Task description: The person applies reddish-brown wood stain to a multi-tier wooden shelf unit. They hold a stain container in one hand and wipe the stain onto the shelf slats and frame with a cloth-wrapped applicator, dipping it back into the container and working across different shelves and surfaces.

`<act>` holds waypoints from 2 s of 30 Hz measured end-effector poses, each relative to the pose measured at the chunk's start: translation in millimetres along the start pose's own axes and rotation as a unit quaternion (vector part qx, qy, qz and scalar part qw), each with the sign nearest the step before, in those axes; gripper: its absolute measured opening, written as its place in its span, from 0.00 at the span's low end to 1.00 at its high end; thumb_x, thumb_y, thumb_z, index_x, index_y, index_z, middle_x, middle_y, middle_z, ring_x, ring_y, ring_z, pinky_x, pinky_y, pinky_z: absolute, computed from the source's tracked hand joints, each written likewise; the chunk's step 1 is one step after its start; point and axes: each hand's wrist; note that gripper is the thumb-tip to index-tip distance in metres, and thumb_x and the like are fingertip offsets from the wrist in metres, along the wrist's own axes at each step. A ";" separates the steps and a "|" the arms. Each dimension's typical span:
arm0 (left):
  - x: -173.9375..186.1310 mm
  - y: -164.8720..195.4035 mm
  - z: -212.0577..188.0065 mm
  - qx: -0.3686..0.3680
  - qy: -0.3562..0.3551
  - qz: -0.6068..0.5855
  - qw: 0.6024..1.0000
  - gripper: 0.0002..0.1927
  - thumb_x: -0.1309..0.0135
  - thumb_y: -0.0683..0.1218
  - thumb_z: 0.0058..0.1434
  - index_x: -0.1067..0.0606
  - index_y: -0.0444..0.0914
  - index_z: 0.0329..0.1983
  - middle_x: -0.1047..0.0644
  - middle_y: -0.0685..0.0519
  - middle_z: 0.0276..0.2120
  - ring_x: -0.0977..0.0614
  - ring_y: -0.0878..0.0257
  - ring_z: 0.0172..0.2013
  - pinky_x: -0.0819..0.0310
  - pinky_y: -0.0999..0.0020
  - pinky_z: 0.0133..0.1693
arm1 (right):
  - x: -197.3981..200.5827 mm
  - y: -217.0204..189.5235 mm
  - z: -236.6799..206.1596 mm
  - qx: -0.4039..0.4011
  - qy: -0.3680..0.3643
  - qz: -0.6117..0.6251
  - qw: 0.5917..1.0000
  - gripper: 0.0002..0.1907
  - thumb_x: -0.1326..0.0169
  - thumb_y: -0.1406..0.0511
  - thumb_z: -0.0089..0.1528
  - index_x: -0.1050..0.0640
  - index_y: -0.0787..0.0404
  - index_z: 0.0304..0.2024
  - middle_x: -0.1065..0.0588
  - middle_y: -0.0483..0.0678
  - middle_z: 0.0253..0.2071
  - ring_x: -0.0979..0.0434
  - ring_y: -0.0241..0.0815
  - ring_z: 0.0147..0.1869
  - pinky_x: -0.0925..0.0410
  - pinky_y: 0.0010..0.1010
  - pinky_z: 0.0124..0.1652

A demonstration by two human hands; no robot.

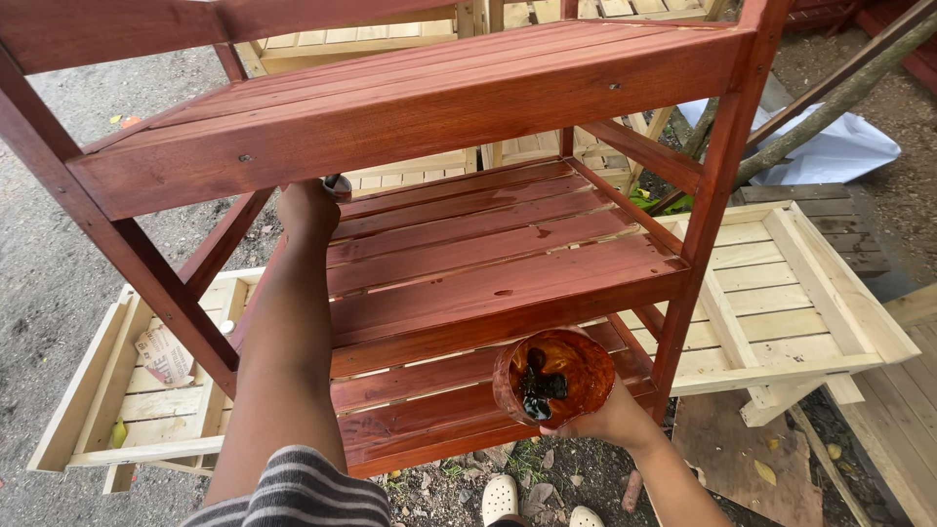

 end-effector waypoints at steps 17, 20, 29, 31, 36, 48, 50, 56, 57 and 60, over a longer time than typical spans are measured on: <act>-111.2 329.2 -10.6 -0.183 0.012 -0.170 0.968 0.10 0.41 0.46 0.61 0.20 0.42 0.46 0.18 0.45 0.45 0.18 0.46 0.46 0.24 0.50 0.46 | 54.8 -43.2 -30.3 0.041 0.140 -0.002 0.989 0.53 0.23 0.64 0.39 0.33 0.63 0.65 0.26 0.52 0.61 0.27 0.47 0.66 0.32 0.42 0.63; -114.6 371.3 -19.7 -0.147 -0.059 -0.229 0.961 0.12 0.39 0.47 0.57 0.20 0.38 0.43 0.17 0.46 0.42 0.16 0.49 0.45 0.22 0.54 0.46 | 54.7 -46.4 -32.8 0.032 0.150 -0.011 0.988 0.52 0.24 0.64 0.39 0.31 0.63 0.64 0.24 0.52 0.59 0.25 0.47 0.65 0.30 0.42 0.62; -100.0 223.1 20.5 0.068 -0.151 -0.412 0.896 0.13 0.32 0.45 0.50 0.21 0.36 0.37 0.17 0.50 0.32 0.16 0.61 0.27 0.19 0.64 0.30 | 66.0 -49.3 -36.0 0.072 0.151 0.041 0.985 0.50 0.24 0.62 0.42 0.32 0.64 0.64 0.26 0.52 0.60 0.27 0.48 0.65 0.32 0.42 0.63; -83.2 160.1 37.5 0.102 -0.234 -0.469 0.846 0.15 0.34 0.43 0.54 0.24 0.35 0.42 0.20 0.48 0.30 0.18 0.56 0.27 0.20 0.59 0.28 | 67.3 -49.6 -34.7 0.082 0.136 0.062 0.985 0.50 0.24 0.62 0.42 0.32 0.65 0.64 0.26 0.52 0.60 0.27 0.48 0.66 0.32 0.43 0.63; -57.5 112.5 42.5 0.052 -0.292 -0.506 0.810 0.23 0.35 0.39 0.52 0.26 0.39 0.51 0.21 0.50 0.40 0.18 0.58 0.35 0.18 0.61 0.33 | 65.9 -52.9 -31.6 0.078 0.123 0.047 0.988 0.52 0.24 0.61 0.42 0.33 0.64 0.66 0.27 0.52 0.61 0.28 0.48 0.67 0.33 0.42 0.64; -88.1 316.8 7.1 -0.195 -0.317 -0.425 0.825 0.29 0.28 0.42 0.49 0.24 0.34 0.55 0.21 0.47 0.49 0.19 0.54 0.46 0.18 0.62 0.40 | 60.3 -41.5 -34.5 0.039 0.175 0.020 0.984 0.56 0.23 0.56 0.38 0.34 0.63 0.65 0.27 0.53 0.61 0.28 0.51 0.67 0.33 0.44 0.64; -93.4 324.1 8.8 -0.181 -0.328 -0.441 0.816 0.30 0.29 0.41 0.48 0.24 0.35 0.55 0.21 0.47 0.49 0.18 0.55 0.46 0.18 0.63 0.41 | 58.5 -39.9 -33.8 0.039 0.188 0.022 0.981 0.57 0.23 0.56 0.38 0.34 0.63 0.66 0.27 0.53 0.61 0.28 0.51 0.67 0.32 0.44 0.64; -83.6 268.3 41.6 -0.121 -0.337 -0.477 0.803 0.35 0.31 0.39 0.45 0.30 0.37 0.58 0.22 0.50 0.47 0.18 0.56 0.44 0.18 0.62 0.39 | 54.8 -42.8 -36.5 0.053 0.205 0.018 0.977 0.55 0.23 0.58 0.38 0.33 0.63 0.66 0.26 0.53 0.60 0.27 0.51 0.67 0.31 0.44 0.63; -78.8 256.6 50.6 -0.120 -0.320 -0.473 0.813 0.35 0.31 0.40 0.45 0.29 0.38 0.58 0.22 0.50 0.47 0.18 0.56 0.44 0.18 0.62 0.39 | 53.9 -43.7 -37.3 0.042 0.211 0.027 0.976 0.56 0.23 0.59 0.38 0.34 0.62 0.66 0.26 0.53 0.60 0.27 0.50 0.66 0.32 0.44 0.63; -59.9 211.1 72.4 -0.104 -0.263 -0.454 0.845 0.35 0.30 0.40 0.45 0.29 0.38 0.58 0.22 0.50 0.47 0.18 0.56 0.44 0.18 0.62 0.40 | 53.5 -45.1 -36.5 0.076 0.205 0.041 0.975 0.53 0.24 0.61 0.40 0.33 0.63 0.66 0.26 0.52 0.60 0.28 0.49 0.66 0.32 0.43 0.63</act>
Point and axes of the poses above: each hand's wrist, its own z-axis towards the middle knuckle, its own x-axis out of the back of the hand, y = z × x
